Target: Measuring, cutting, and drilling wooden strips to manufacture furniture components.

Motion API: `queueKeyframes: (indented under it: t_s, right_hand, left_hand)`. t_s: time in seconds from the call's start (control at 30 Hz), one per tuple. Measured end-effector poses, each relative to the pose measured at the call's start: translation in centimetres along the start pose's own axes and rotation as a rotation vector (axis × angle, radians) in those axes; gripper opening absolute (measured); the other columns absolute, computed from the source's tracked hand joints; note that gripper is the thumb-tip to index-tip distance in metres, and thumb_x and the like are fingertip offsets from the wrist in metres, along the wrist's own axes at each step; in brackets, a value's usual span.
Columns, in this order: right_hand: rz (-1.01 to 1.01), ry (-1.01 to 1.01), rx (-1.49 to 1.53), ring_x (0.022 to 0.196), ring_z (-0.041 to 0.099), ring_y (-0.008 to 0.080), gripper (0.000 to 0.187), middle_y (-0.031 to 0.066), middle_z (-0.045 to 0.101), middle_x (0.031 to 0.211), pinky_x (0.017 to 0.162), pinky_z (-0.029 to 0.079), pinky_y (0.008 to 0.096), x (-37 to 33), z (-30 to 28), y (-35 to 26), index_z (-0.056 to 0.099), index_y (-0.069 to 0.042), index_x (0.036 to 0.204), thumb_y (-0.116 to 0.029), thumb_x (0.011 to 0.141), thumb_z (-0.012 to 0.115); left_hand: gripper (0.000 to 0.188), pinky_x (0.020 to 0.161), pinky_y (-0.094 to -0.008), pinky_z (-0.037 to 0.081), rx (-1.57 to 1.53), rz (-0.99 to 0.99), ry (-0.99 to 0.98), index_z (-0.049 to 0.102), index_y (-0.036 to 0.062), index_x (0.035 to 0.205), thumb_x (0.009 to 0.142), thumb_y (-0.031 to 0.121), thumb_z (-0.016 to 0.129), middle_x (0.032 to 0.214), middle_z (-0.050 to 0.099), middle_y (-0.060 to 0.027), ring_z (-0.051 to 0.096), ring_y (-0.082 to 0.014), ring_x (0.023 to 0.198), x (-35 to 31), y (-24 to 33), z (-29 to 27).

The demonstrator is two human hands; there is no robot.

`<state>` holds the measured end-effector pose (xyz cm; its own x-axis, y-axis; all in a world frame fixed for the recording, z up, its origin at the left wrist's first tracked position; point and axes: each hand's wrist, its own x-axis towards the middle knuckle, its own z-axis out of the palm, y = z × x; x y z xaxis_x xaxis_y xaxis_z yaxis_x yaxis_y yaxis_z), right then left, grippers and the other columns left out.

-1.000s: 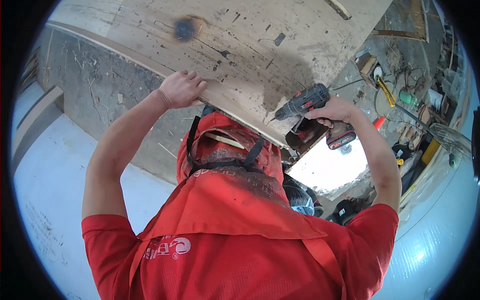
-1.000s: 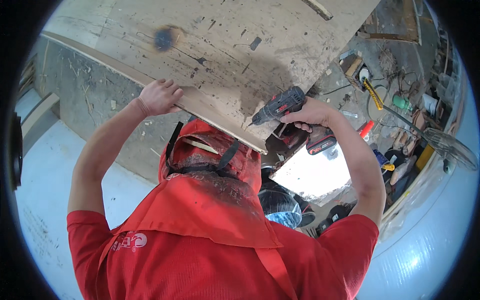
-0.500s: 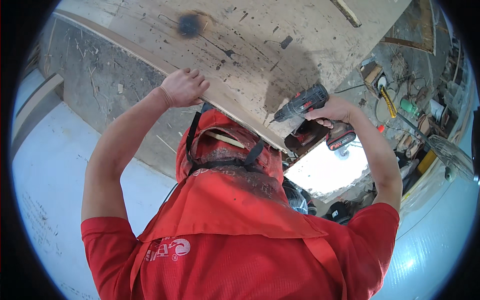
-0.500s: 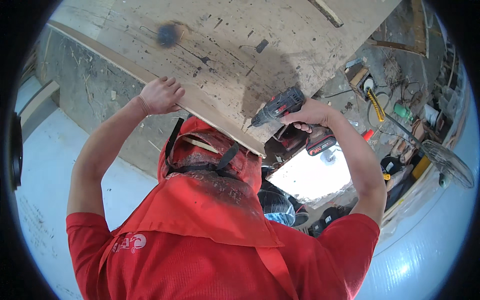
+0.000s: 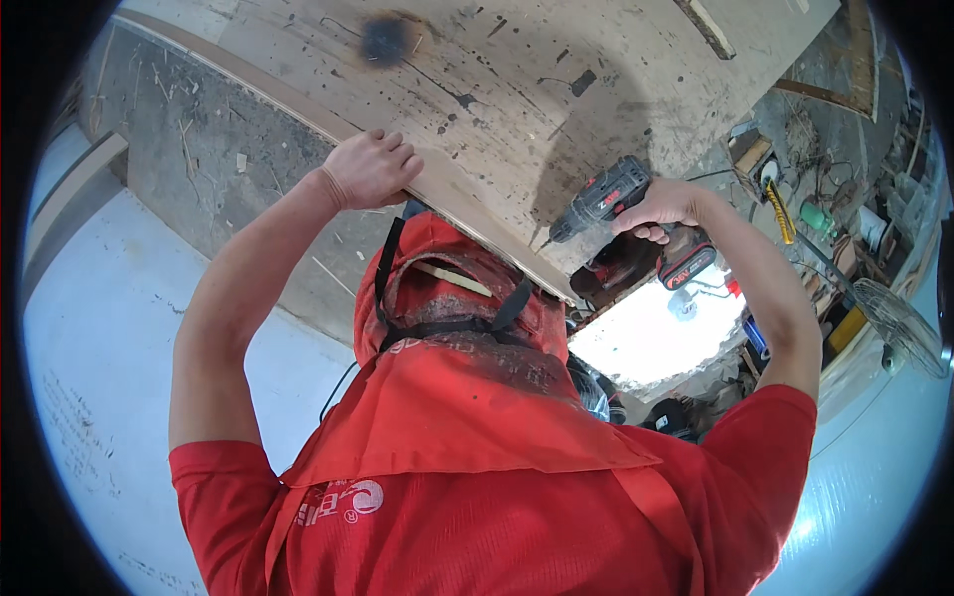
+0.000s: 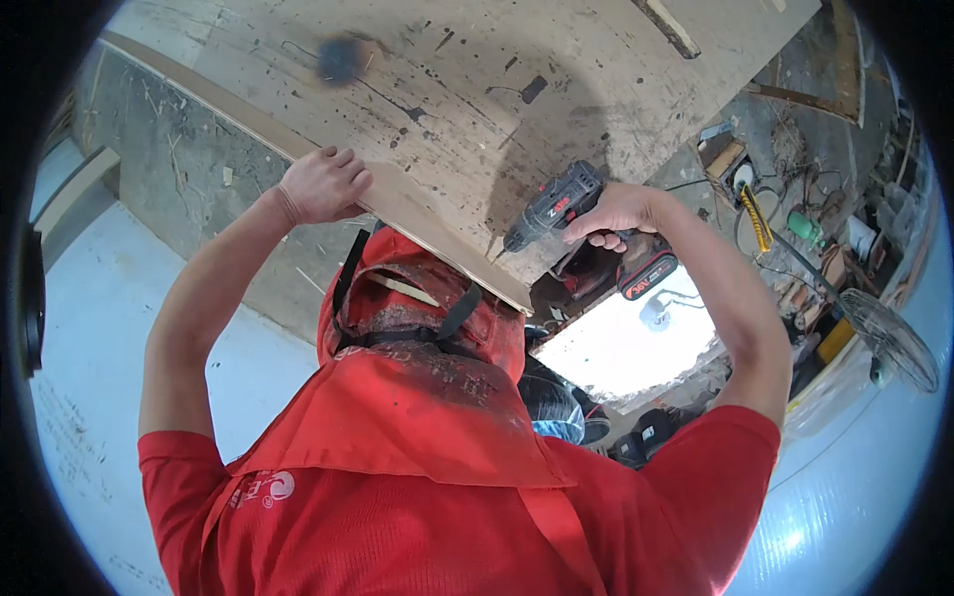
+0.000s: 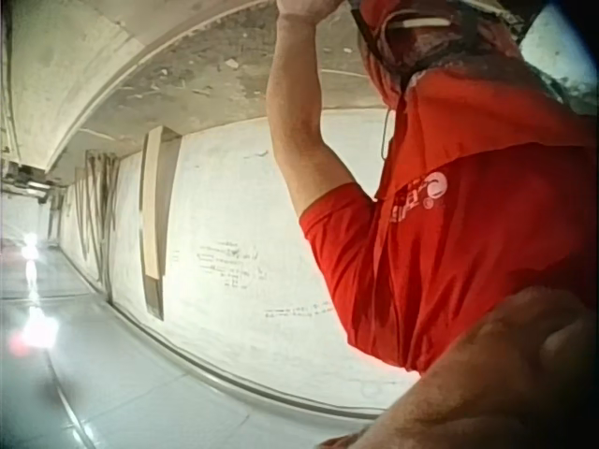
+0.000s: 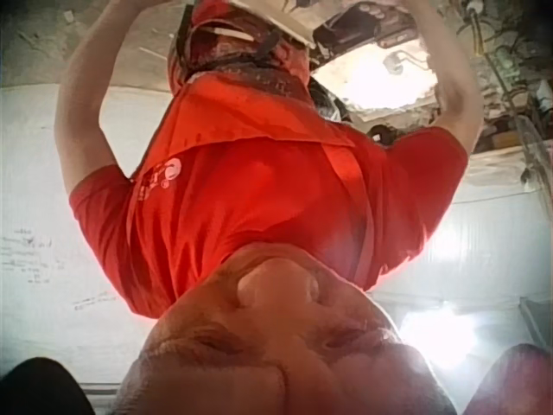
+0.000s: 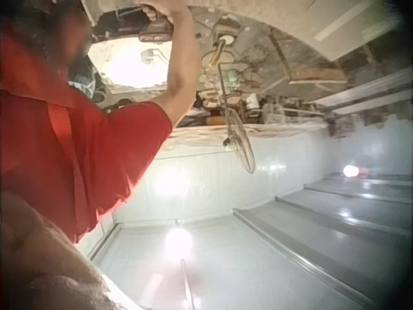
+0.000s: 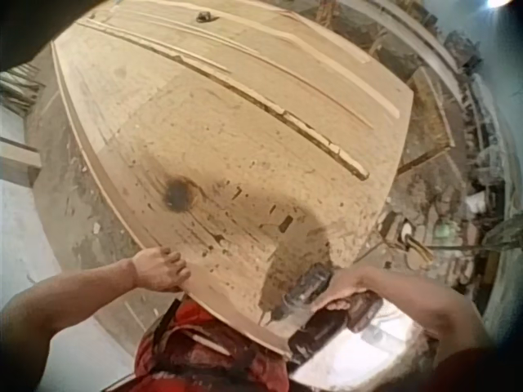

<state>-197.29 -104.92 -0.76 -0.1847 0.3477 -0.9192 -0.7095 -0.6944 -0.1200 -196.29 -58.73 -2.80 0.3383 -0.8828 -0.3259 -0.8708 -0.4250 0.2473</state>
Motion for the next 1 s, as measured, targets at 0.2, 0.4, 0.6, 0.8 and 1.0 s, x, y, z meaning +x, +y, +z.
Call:
queueKeyframes:
  t_s: [0.2,0.4,0.6,0.8,1.0]
  right_hand:
    - [0.045,-0.011,-0.057,0.051,0.05,0.0101,0.025,-0.0004,0.056,0.062,0.045,0.043,0.0288,0.5,-0.4,-1.4,0.069,-0.008,0.074,-0.023,0.082,0.087]
    - [0.05,-0.035,-0.119,0.051,0.048,0.0101,0.027,-0.0016,0.054,0.06,0.048,0.042,0.0293,0.7,-0.5,-2.5,0.065,-0.009,0.068,-0.021,0.085,0.084]
    - [0.059,-0.07,-0.084,0.05,0.048,0.0115,0.026,-0.0009,0.053,0.062,0.049,0.042,0.0297,1.2,-0.9,-2.1,0.064,-0.009,0.071,-0.018,0.086,0.082]
    - [0.039,-0.072,-0.096,0.051,0.047,0.0101,0.024,-0.0017,0.054,0.063,0.048,0.041,0.0293,0.4,0.0,-2.9,0.063,-0.01,0.076,-0.02,0.087,0.082]
    - [0.077,-0.133,-0.029,0.05,0.046,0.0099,0.023,-0.0024,0.052,0.062,0.048,0.04,0.0287,1.7,-0.9,-2.0,0.063,-0.011,0.077,-0.019,0.088,0.082]
  left_hand:
    - [0.037,0.08,-0.0354,0.054,-0.033,-0.007,0.018,0.058,0.0125,0.093,0.078,0.039,0.078,0.09,0.064,-0.0016,0.065,-0.0212,0.092,0.0,-0.1,0.2]
    - [0.039,0.074,-0.0361,0.053,-0.032,0.029,0.141,0.056,0.0128,0.088,0.073,0.039,0.08,0.086,0.061,-0.0017,0.063,-0.022,0.087,-0.2,-0.2,1.3]
    - [0.038,0.074,-0.0358,0.053,-0.017,0.023,0.136,0.055,0.0131,0.087,0.073,0.038,0.08,0.086,0.06,-0.0015,0.063,-0.0219,0.086,-0.3,-0.2,1.5]
    - [0.037,0.074,-0.0356,0.053,-0.027,0.019,0.137,0.055,0.0131,0.089,0.074,0.037,0.078,0.087,0.06,-0.0016,0.062,-0.0214,0.087,-0.2,-0.3,1.8]
    - [0.037,0.075,-0.0354,0.054,-0.015,0.022,0.128,0.055,0.0131,0.089,0.073,0.037,0.079,0.087,0.06,-0.0017,0.063,-0.0214,0.088,-0.3,-0.3,1.5]
